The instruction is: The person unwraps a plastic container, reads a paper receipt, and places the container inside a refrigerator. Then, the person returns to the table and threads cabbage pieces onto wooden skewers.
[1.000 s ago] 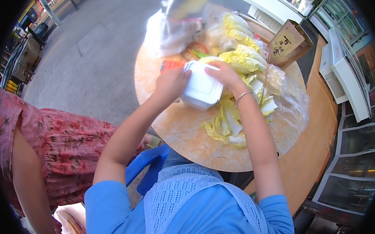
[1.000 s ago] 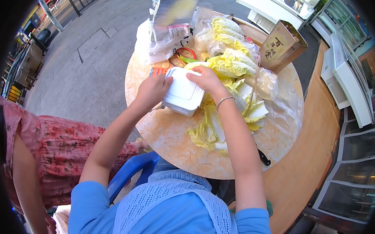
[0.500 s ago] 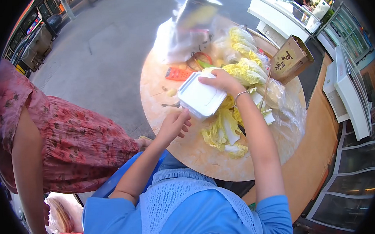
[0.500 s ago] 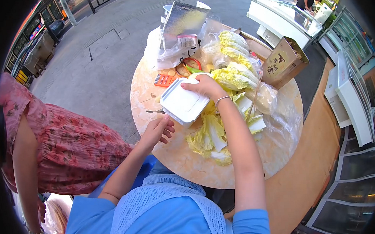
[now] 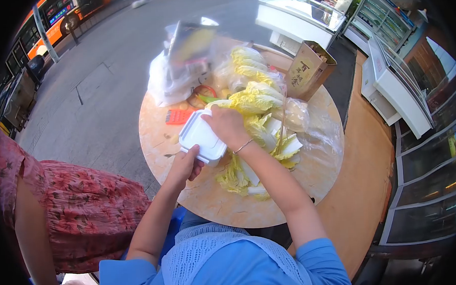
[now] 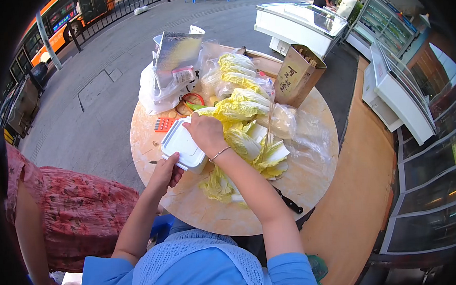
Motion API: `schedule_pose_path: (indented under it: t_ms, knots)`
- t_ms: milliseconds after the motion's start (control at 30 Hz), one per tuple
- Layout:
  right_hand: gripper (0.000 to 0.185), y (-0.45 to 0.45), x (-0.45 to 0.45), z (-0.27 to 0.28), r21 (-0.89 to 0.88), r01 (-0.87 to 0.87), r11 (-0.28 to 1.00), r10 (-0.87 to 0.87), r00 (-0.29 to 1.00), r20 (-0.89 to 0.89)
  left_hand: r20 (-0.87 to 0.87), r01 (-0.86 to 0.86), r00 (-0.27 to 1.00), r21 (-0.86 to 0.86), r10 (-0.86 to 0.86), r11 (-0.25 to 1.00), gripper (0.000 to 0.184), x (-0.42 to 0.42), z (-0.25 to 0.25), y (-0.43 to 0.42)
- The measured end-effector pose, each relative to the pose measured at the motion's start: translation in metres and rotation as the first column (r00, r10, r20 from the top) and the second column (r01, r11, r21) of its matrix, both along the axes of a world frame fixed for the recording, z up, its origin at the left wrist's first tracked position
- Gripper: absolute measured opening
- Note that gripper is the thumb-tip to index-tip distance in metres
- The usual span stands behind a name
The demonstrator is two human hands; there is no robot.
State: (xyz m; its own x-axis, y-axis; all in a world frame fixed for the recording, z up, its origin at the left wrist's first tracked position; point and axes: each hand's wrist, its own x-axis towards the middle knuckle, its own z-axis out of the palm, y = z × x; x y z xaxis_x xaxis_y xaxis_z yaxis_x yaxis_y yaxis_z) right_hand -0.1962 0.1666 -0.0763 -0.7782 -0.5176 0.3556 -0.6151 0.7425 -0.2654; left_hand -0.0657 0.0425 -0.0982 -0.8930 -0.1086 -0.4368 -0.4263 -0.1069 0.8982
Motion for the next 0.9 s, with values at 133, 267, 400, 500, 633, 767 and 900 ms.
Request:
schedule_pose_path:
  t_ms: [133, 267, 400, 500, 633, 767, 900]
  knots:
    - [0.030, -0.005, 0.004, -0.004, 0.070, 0.010, 0.997, -0.002, 0.993, -0.117, 0.273, 0.087, 0.957, 0.049, -0.097, 0.995, 0.046, -0.007, 0.015, -0.008]
    - [0.024, -0.010, 0.001, -0.018, 0.037, 0.007, 0.999, 0.001, 0.981, -0.193, 0.441, 0.188, 0.880, 0.021, -0.178, 0.982, 0.044, -0.017, 0.033, -0.011]
    - [0.015, -0.013, -0.002, -0.023, 0.031, 0.015, 0.999, -0.009, 0.983, -0.184, 0.541, 0.090, 0.839, -0.051, -0.049, 0.995, 0.043, -0.022, 0.037, 0.001]
    - [0.009, -0.012, 0.000, -0.017, -0.002, 0.025, 1.000, -0.025, 0.989, -0.144, 0.582, 0.017, 0.812, -0.105, 0.048, 0.994, 0.043, -0.024, 0.040, 0.009]
    - [0.008, -0.015, -0.003, -0.020, 0.004, 0.008, 1.000, -0.008, 0.997, -0.078, 0.633, -0.064, 0.761, -0.140, 0.139, 0.988, 0.041, -0.026, 0.045, 0.018]
    - [0.013, -0.013, -0.005, -0.019, 0.059, -0.043, 0.997, 0.043, 0.999, 0.006, 0.661, -0.101, 0.731, -0.140, 0.169, 0.985, 0.039, -0.026, 0.040, 0.028]
    - [0.020, 0.003, -0.017, 0.001, -0.064, -0.120, 0.991, 0.130, 0.972, 0.197, 0.619, -0.235, 0.747, -0.097, 0.243, 0.967, 0.037, -0.027, 0.045, 0.036]
